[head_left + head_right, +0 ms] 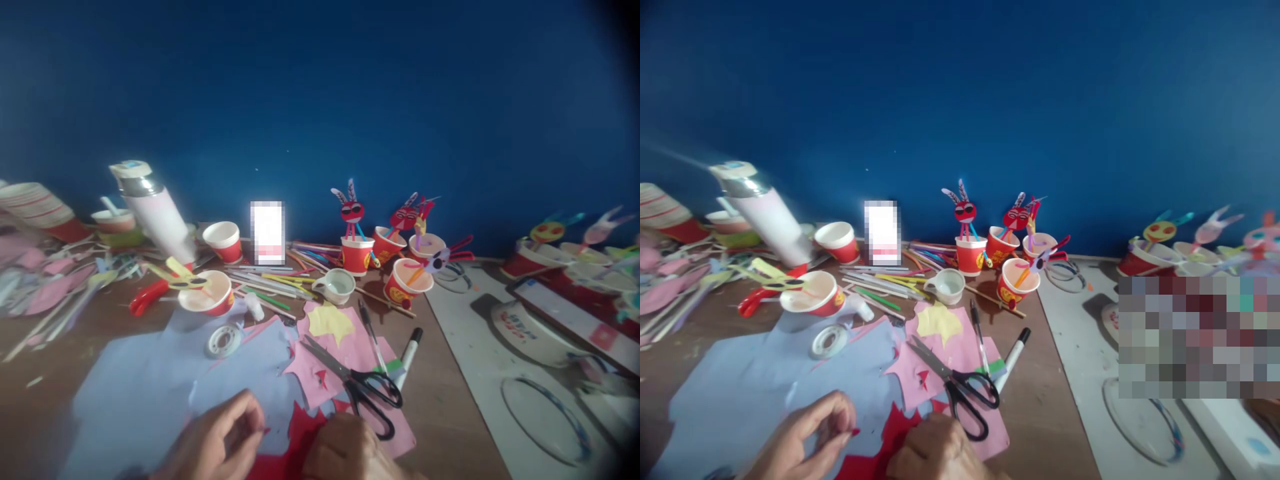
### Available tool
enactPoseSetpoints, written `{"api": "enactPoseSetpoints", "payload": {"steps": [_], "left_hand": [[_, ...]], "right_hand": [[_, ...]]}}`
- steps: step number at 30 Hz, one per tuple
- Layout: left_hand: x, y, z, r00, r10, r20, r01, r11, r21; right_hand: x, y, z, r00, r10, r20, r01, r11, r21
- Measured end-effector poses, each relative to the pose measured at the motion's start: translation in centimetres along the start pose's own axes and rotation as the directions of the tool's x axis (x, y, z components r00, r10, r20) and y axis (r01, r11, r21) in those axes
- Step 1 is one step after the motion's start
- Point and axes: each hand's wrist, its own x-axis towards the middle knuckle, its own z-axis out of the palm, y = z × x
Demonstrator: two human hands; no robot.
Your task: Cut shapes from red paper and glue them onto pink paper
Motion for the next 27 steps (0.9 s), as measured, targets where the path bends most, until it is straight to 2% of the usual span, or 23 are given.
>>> {"api": "enactPoseSetpoints", "payload": {"steps": [3, 6, 8, 10, 12, 13, 16, 19, 24, 25, 27], "left_hand": [[-0.3, 0.9, -0.4, 0.999, -0.049, -0.019, 0.043, 0.974, -0.223], [-0.7, 2.0, -0.5, 0.994, -0.103, -0.033, 0.082, 0.919, -0.385], [-0.7, 2.6, -0.3, 0.994, -0.109, -0.006, 0.095, 0.894, -0.437], [-0.5, 3.1, 0.1, 0.996, -0.074, 0.044, 0.086, 0.889, -0.45], [-0.2, 3.3, 0.7, 0.996, -0.032, 0.084, 0.069, 0.873, -0.483], [-0.1, 3.3, 1.0, 0.995, -0.018, 0.097, 0.065, 0.854, -0.516], [0.0, 2.8, 1.9, 0.993, 0.026, 0.117, 0.053, 0.783, -0.62], [-0.2, 2.1, 2.2, 0.986, 0.089, 0.142, 0.031, 0.738, -0.674], [-0.4, 1.7, 1.9, 0.978, 0.146, 0.148, -0.018, 0.768, -0.64], [-0.5, 1.8, 1.8, 0.978, 0.146, 0.149, -0.021, 0.779, -0.626], [-0.5, 2.3, 1.5, 0.976, 0.144, 0.161, -0.022, 0.806, -0.591]], "right_hand": [[0.0, 0.0, -0.4, 0.998, 0.036, 0.059, -0.043, 0.991, 0.126], [0.5, -0.3, -1.3, 0.977, 0.183, 0.108, -0.205, 0.943, 0.262], [1.2, -0.6, -2.3, 0.916, 0.375, 0.14, -0.4, 0.859, 0.32], [2.2, -0.9, -3.3, 0.809, 0.558, 0.185, -0.584, 0.728, 0.359], [3.1, -1.3, -4.3, 0.721, 0.652, 0.235, -0.686, 0.621, 0.38], [3.5, -1.5, -4.6, 0.703, 0.666, 0.25, -0.703, 0.598, 0.384], [4.2, -1.9, -5.0, 0.708, 0.638, 0.302, -0.703, 0.601, 0.38], [4.2, -2.2, -4.3, 0.713, 0.63, 0.307, -0.699, 0.611, 0.371], [4.1, -2.6, -2.7, 0.689, 0.643, 0.333, -0.724, 0.592, 0.354], [4.1, -2.5, -2.7, 0.694, 0.633, 0.342, -0.72, 0.604, 0.342], [4.1, -1.8, -3.3, 0.734, 0.578, 0.356, -0.676, 0.673, 0.301]]}}
